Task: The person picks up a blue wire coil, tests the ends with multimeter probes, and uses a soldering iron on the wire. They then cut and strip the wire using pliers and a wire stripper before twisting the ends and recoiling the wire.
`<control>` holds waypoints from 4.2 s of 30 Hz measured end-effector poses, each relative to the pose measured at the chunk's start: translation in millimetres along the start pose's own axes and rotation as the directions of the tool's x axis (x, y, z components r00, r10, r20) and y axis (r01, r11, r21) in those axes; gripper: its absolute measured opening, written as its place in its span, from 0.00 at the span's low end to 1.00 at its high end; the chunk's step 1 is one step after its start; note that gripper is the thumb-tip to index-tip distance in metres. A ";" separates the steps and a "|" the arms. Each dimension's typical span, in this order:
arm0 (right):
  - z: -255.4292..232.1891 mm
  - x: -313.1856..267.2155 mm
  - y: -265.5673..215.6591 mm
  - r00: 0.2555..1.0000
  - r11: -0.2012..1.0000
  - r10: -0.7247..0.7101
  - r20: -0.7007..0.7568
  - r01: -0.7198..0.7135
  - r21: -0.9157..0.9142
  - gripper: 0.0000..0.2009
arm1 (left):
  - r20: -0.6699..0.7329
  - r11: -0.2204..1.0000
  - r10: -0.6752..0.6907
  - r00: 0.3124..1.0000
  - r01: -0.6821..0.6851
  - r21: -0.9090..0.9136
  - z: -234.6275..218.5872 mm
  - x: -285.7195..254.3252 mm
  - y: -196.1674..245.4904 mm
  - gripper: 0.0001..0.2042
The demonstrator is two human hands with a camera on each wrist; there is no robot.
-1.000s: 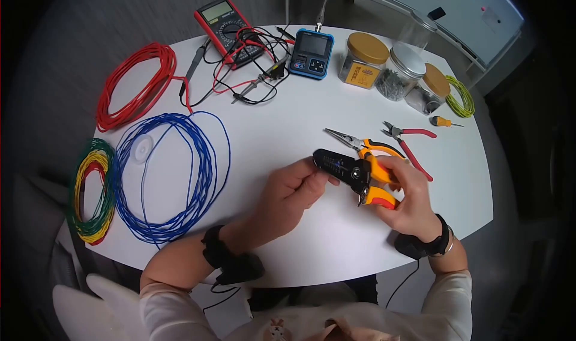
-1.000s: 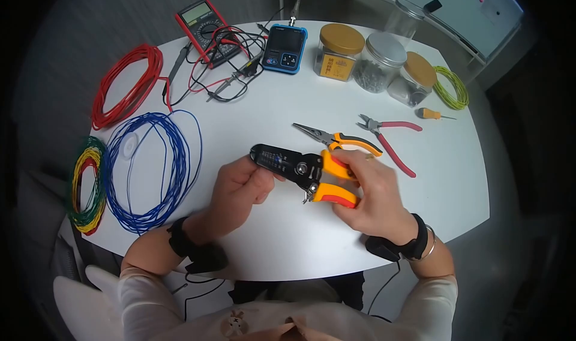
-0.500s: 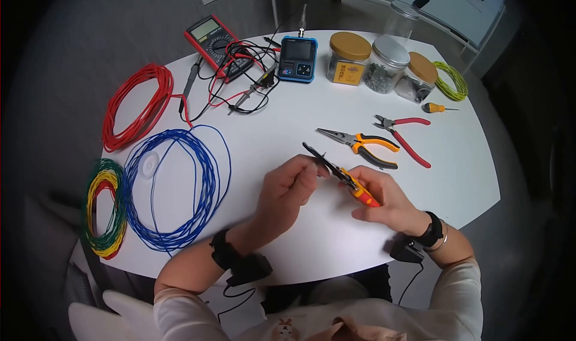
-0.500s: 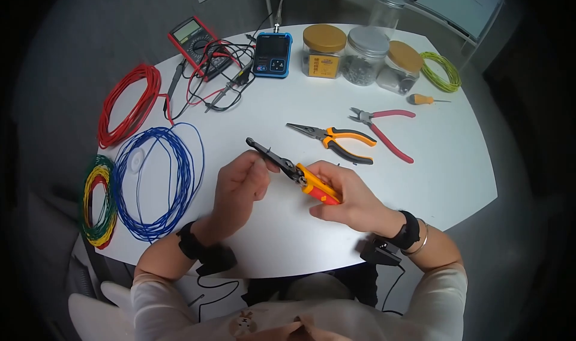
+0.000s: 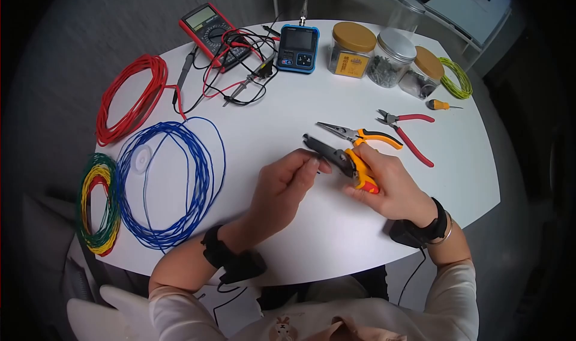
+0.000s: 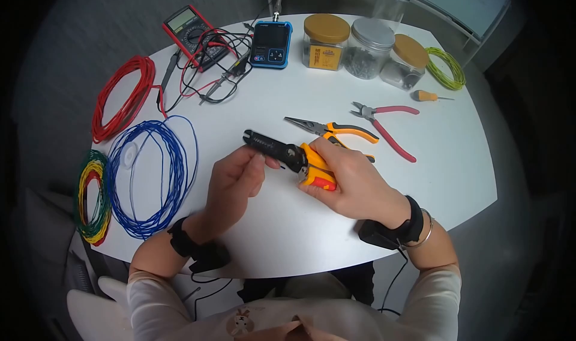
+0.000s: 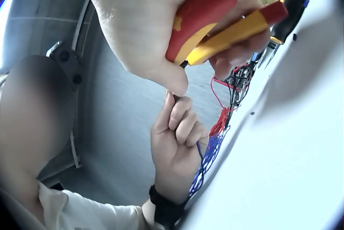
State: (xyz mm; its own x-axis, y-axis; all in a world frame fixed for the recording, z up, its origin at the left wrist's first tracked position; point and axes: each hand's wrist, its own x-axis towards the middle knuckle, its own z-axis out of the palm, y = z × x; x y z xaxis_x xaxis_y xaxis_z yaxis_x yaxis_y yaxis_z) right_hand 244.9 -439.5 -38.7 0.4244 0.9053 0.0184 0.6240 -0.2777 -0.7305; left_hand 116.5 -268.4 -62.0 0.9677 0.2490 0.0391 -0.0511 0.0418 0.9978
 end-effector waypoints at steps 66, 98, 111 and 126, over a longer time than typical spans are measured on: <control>8.0 -8.9 -2.7 0.995 0.903 0.096 0.021 -0.096 0.419 0.16 | 0.112 0.982 0.016 0.994 0.006 -0.187 -0.4 -5.4 0.2 0.11; -20.0 -21.8 17.9 0.992 0.970 0.123 -0.026 -0.114 0.216 0.18 | 0.083 0.983 -0.139 0.987 0.148 -0.112 6.4 0.3 -9.5 0.11; -2.2 -20.6 25.2 0.989 0.986 -0.060 -0.139 0.037 -0.163 0.26 | 0.143 0.997 -0.042 0.989 0.051 -0.062 4.3 -5.0 -13.2 0.13; -3.6 -18.6 10.2 0.982 0.983 0.081 0.169 -0.106 0.148 0.16 | 0.177 0.999 -0.026 0.984 0.031 -0.028 4.4 -6.3 -9.8 0.13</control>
State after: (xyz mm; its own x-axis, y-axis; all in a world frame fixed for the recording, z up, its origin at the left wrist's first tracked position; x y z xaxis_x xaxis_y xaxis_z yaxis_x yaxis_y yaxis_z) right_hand 245.7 -460.3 -44.0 0.3561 0.9212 -0.1565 0.4710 -0.3217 -0.8214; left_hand 112.1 -274.6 -71.8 0.9971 0.0723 0.0225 -0.0280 0.0765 0.9967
